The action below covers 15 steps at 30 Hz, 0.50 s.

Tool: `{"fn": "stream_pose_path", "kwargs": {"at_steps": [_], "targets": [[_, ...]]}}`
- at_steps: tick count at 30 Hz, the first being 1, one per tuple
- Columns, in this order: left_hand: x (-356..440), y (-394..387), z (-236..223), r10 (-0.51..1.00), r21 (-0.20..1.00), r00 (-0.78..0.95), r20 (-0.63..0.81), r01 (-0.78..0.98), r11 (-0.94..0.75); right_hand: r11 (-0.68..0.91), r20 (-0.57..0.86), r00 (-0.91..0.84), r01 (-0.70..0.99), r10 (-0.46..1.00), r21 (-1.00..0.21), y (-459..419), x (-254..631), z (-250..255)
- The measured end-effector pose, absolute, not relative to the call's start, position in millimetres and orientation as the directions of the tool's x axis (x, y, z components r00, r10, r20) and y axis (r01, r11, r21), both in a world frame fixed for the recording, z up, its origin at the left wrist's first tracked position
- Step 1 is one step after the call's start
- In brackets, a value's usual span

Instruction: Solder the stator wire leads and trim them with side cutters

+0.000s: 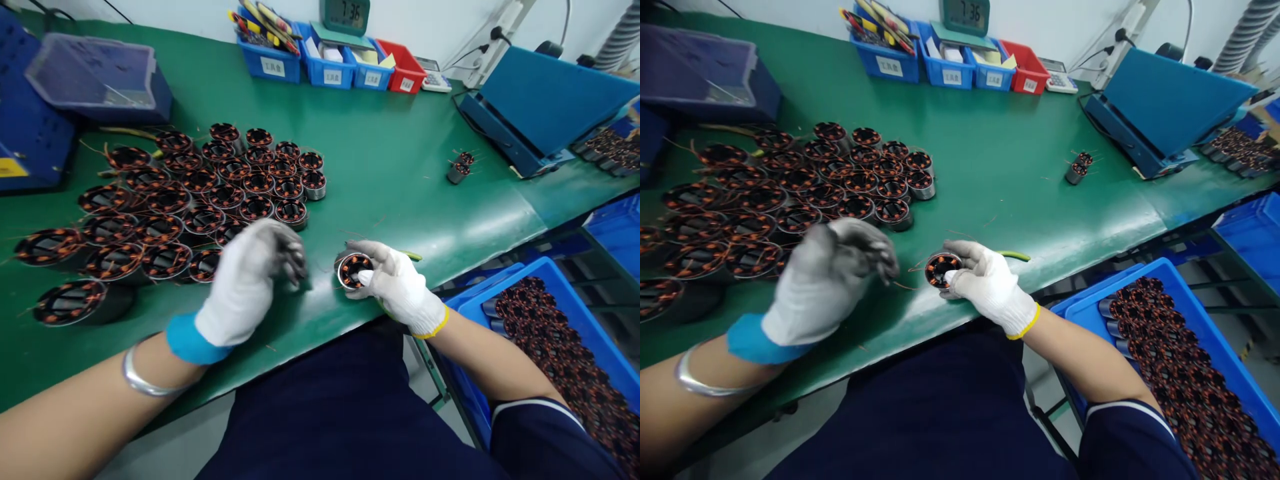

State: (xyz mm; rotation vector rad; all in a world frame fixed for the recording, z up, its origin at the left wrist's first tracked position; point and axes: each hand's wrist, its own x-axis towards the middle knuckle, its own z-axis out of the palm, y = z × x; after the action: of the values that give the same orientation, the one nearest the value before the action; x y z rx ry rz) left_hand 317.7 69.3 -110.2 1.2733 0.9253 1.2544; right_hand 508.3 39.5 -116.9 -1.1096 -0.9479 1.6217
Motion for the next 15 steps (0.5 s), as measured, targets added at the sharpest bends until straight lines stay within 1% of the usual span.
{"fn": "stream_pose_path", "kwargs": {"at_steps": [1, 2, 3, 4, 5, 8, 9, 10, 11, 12, 14, 15], "targets": [[320.0, 66.8, -109.3, 0.961, 0.992, 0.245, 0.127, -0.018, -0.127, -0.291, -0.254, -0.169, -0.253, 0.952, -0.923, 38.8, 506.3, -114.9], [322.9, 63.7, -107.7, 0.946, 0.987, 0.308, 0.098, 0.093, -0.132, -0.303, -0.265, -0.178, -0.243, 0.948, -0.921, 37.9, 504.6, -113.0], [325.5, 61.0, -105.4, 0.944, 0.977, 0.322, 0.079, 0.161, -0.136, -0.312, -0.271, -0.191, -0.233, 0.943, -0.921, 36.9, 503.3, -111.2], [327.2, 59.5, -103.0, 0.954, 0.974, 0.290, 0.078, 0.181, -0.135, -0.313, -0.269, -0.205, -0.225, 0.941, -0.923, 35.9, 502.5, -109.7], [327.4, 59.8, -100.8, 0.970, 0.980, 0.223, 0.095, 0.149, -0.130, -0.311, -0.264, -0.220, -0.220, 0.939, -0.925, 35.0, 502.2, -108.5], [319.7, 70.2, -99.1, 0.984, 0.975, -0.035, 0.177, -0.127, -0.180, -0.311, -0.257, -0.245, -0.217, 0.935, -0.925, 33.7, 503.8, -107.2], [316.3, 74.3, -100.5, 0.977, 0.959, -0.097, 0.189, -0.197, -0.205, -0.311, -0.257, -0.236, -0.229, 0.937, -0.922, 34.0, 504.5, -107.5], [313.9, 77.0, -102.7, 0.975, 0.948, -0.117, 0.189, -0.238, -0.212, -0.312, -0.259, -0.223, -0.251, 0.940, -0.916, 34.6, 505.0, -108.3], [313.2, 77.7, -105.4, 0.981, 0.952, -0.086, 0.173, -0.243, -0.189, -0.312, -0.261, -0.206, -0.280, 0.943, -0.908, 35.3, 505.1, -109.3], [314.4, 76.0, -108.1, 0.991, 0.969, -0.008, 0.137, -0.208, -0.136, -0.309, -0.260, -0.188, -0.315, 0.947, -0.897, 36.0, 504.7, -110.5], [322.0, 67.3, -111.8, 0.985, 0.997, 0.169, 0.030, -0.080, -0.017, -0.305, -0.262, -0.162, -0.371, 0.951, -0.877, 36.6, 502.4, -112.6], [327.1, 61.8, -112.2, 0.974, 0.999, 0.224, -0.023, -0.016, 0.027, -0.304, -0.265, -0.152, -0.383, 0.952, -0.872, 36.3, 500.8, -113.2]]}}
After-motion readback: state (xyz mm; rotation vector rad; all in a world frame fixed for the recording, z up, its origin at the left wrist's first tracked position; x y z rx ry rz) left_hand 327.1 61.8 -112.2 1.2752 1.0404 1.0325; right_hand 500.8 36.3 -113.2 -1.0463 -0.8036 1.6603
